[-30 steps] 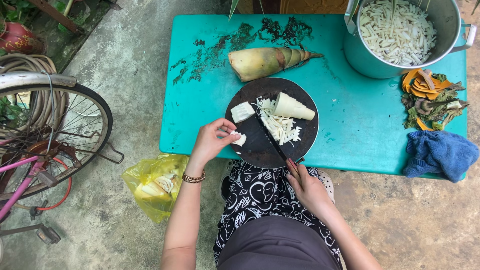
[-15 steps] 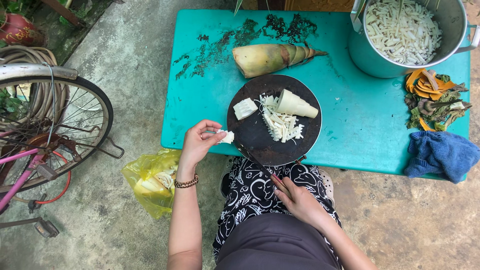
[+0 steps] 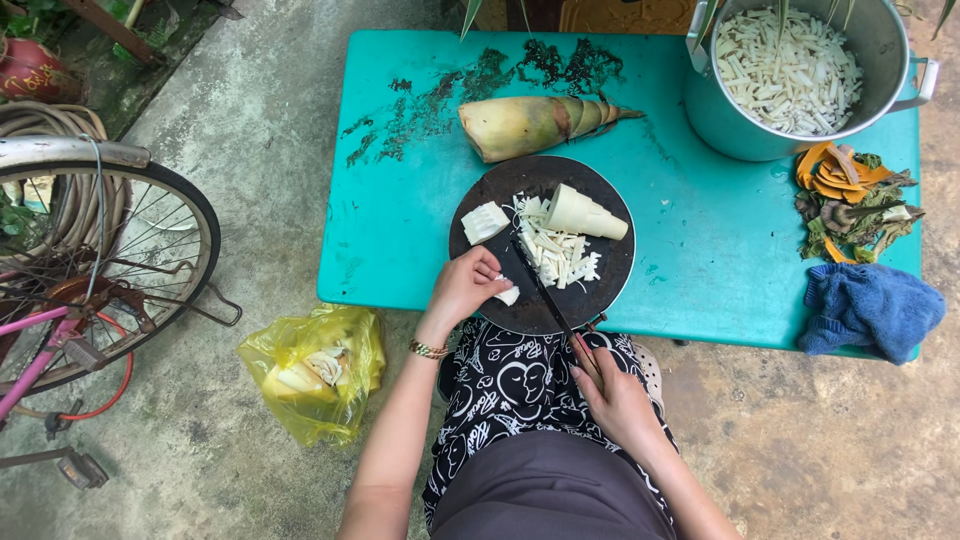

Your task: The person slices a bamboo shoot into thin strips using a knife on a round wooden cutting board. They periodically gather the sliced pieces and transfer them into a metal pot placed on the table.

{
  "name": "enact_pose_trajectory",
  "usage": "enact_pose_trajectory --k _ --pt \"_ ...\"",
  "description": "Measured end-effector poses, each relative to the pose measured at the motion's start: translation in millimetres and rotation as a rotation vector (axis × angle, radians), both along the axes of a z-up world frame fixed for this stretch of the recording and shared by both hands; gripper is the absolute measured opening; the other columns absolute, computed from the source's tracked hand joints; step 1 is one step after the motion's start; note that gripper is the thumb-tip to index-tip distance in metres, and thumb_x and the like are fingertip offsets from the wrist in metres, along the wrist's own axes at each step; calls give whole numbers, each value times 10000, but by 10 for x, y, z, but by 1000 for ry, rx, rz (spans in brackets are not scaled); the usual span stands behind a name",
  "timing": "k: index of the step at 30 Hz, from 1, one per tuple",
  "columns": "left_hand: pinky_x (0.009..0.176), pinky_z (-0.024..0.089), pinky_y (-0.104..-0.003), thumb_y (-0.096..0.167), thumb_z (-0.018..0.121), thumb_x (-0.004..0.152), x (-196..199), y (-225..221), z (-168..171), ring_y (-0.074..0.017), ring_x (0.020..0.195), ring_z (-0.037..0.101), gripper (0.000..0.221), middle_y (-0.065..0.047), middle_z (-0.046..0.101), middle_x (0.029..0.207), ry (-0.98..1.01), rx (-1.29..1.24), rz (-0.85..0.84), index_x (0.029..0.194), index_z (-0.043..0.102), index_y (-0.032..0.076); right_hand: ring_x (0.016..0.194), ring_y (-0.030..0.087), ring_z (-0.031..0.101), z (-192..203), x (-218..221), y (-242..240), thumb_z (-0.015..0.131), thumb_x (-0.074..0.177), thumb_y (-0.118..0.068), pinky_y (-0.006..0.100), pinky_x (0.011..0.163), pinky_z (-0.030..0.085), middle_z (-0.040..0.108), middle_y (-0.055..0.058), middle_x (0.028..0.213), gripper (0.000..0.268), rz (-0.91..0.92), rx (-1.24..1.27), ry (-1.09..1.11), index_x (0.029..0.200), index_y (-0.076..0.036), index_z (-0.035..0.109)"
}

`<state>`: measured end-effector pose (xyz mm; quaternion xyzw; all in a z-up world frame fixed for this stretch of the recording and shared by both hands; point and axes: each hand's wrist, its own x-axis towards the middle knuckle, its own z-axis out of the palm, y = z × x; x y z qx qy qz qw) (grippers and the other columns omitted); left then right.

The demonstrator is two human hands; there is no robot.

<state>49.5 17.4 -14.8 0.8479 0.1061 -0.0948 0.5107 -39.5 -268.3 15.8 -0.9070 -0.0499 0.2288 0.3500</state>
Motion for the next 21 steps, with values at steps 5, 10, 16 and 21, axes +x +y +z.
enact_pose_trajectory --k 5,10,16,21 --pt "656 600 -284 217 852 819 -78 -122 133 -149 850 729 302 -92 753 1039 -321 175 76 1023 721 38 716 453 696 64 -26 -7 624 966 -324 541 624 508 696 234 718 281 -50 -26 -74 1081 -86 529" --pt "596 617 -261 160 744 898 -388 -112 19 -134 767 778 291 -107 710 1018 -158 -109 298 1147 683 21 703 439 707 40 -1 -38 627 935 -309 543 609 528 714 209 747 271 53 -8 -124 1093 -103 548" --pt "639 603 -246 124 790 910 -442 -286 -212 -149 792 794 228 -110 762 938 -286 -183 346 1050 720 -43 717 449 702 18 43 1 629 945 -312 547 630 527 712 225 736 282 139 -52 -92 1088 -86 541" --pt "623 595 -246 118 791 861 -362 -307 -138 -145 745 776 242 -97 777 863 -177 -176 391 1044 729 -29 711 453 701 108 34 -13 615 966 -279 539 600 515 697 240 709 269 111 65 -48 1084 -57 517"
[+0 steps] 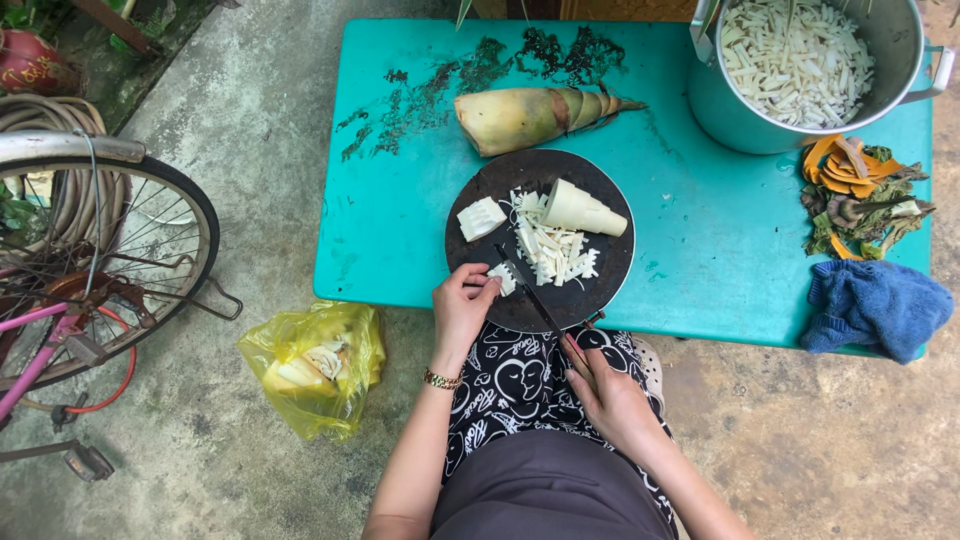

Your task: The person slices a bamboo shoot into thin strips using a knife on a round wooden cutting board. They periodically gather the sliced pieces and transfer them into a metal pot placed on the table.

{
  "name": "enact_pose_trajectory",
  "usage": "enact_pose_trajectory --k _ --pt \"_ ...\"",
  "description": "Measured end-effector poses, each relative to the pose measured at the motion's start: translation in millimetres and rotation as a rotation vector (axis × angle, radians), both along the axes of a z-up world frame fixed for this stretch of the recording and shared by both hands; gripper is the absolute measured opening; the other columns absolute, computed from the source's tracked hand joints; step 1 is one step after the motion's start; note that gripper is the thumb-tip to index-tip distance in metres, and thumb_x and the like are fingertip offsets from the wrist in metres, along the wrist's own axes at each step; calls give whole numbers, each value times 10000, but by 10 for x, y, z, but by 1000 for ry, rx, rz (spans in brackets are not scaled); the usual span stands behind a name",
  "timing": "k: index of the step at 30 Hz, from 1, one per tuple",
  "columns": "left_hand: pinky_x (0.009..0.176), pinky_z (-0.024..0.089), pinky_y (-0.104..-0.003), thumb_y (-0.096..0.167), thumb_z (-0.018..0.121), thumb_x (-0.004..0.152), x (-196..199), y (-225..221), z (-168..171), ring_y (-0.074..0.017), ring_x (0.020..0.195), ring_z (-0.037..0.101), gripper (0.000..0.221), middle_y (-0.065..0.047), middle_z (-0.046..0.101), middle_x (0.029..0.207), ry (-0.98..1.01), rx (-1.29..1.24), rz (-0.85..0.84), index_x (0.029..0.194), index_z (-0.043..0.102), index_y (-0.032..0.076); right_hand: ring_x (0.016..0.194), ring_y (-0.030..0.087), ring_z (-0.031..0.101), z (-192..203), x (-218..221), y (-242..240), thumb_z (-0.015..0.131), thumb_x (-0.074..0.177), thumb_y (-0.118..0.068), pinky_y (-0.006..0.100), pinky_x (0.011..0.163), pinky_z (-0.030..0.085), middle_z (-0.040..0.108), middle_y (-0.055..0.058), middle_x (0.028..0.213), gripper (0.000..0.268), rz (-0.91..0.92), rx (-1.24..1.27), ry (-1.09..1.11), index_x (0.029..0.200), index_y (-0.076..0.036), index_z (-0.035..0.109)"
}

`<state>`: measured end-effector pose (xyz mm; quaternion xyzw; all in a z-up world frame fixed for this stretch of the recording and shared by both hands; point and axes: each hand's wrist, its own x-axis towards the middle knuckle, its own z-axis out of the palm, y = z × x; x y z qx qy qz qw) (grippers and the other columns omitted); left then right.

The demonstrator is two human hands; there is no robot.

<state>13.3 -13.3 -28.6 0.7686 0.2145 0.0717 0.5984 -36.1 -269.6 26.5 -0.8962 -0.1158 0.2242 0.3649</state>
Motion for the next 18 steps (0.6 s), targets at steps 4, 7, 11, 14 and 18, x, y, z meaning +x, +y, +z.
enact_pose_trajectory --k 4,7,11,14,18 --pt "652 619 -234 138 782 878 26 1 66 -118 770 779 200 -73 785 869 54 -107 -2 1010 754 -10 631 420 709 -15 -32 53 589 980 -287 515 567 515 682 225 647 278 17 -26 102 1059 -41 485" --pt "656 606 -236 117 820 841 40 -15 103 -125 766 778 196 -73 789 864 63 37 4 966 758 -21 616 431 697 -40 -87 111 586 982 -278 519 558 514 674 232 632 276 26 -34 75 1044 -31 481" --pt "671 605 -237 112 817 842 34 -8 110 -128 781 784 184 -78 798 863 50 44 -13 953 758 -22 627 446 691 -14 -130 158 576 985 -263 527 568 539 678 238 644 270 57 -124 35 1044 -20 476" --pt "677 607 -238 106 815 839 47 8 81 -130 791 788 177 -85 804 865 44 45 -29 949 761 -22 625 447 691 41 -117 179 560 992 -258 529 573 550 683 234 652 271 82 -172 50 1059 -14 464" --pt "674 608 -238 102 816 832 66 28 62 -133 787 792 174 -89 806 853 55 62 -48 945 764 -20 635 442 700 55 -97 173 545 1002 -253 525 581 554 685 242 649 267 97 -178 71 1072 -11 456"
